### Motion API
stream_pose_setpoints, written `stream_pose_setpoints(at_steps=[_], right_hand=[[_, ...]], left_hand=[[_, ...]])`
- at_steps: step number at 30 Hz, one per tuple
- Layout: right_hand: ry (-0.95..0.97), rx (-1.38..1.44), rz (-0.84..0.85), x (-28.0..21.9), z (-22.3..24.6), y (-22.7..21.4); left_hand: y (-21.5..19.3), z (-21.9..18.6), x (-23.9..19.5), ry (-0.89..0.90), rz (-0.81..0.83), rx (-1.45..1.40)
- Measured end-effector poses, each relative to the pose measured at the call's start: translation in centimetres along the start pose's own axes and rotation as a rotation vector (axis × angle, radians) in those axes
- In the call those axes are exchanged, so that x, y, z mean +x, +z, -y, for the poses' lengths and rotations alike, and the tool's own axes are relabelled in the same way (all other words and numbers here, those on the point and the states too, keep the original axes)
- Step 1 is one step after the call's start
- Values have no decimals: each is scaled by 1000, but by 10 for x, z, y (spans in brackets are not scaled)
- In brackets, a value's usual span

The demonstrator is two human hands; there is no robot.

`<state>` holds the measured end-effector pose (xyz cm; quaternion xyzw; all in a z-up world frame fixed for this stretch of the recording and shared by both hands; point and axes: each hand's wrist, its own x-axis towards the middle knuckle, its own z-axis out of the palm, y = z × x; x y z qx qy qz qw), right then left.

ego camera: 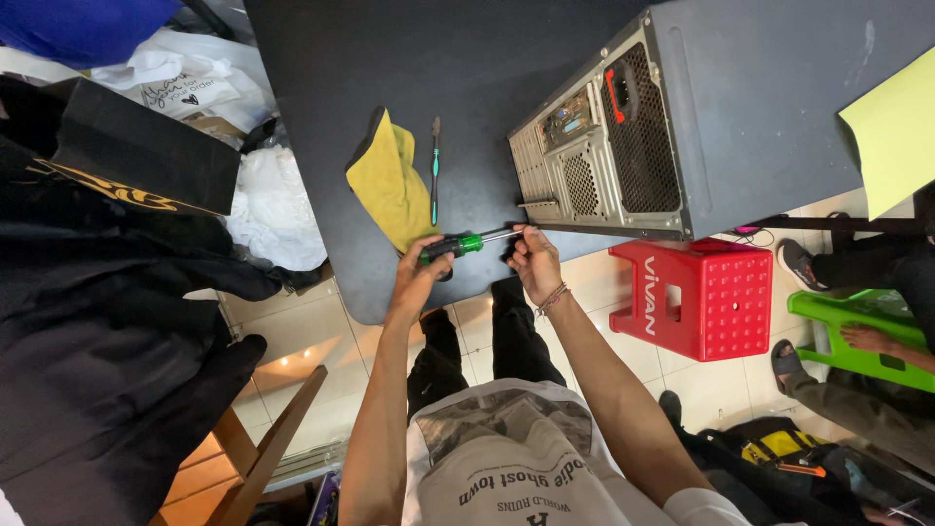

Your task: The person uses a screwdriver to remove screws from the side panel of a computer tower. They then detach the panel, set it aside, and proceed to remove the top cover of the computer case.

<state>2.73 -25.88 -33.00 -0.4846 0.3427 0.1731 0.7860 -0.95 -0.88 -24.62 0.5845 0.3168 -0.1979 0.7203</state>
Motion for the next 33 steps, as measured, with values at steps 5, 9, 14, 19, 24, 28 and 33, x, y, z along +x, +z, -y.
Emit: stream_pose_setpoints(at_steps=[5,9,14,19,24,28,33], right_hand=[[3,-20,-2,-2,3,1],[13,-44,-13,2,1,-3],[9,-58,-15,-3,8,2],[-5,-36,-30,4,-1,-4],[27,14,23,-18,16,14],[31,3,68,-9,10,9],[6,-1,42,4,-2,3]], left_hand=[[3,1,9,-62,-14,3],[2,3,21,-160,-58,20],[4,-28,6,-192,-30,49],[-8,-23,1,-124,157,87],[0,-14,11,-256,35,240],[4,-34,1,-241,36,250],[-12,-19,4,-149,148,62]])
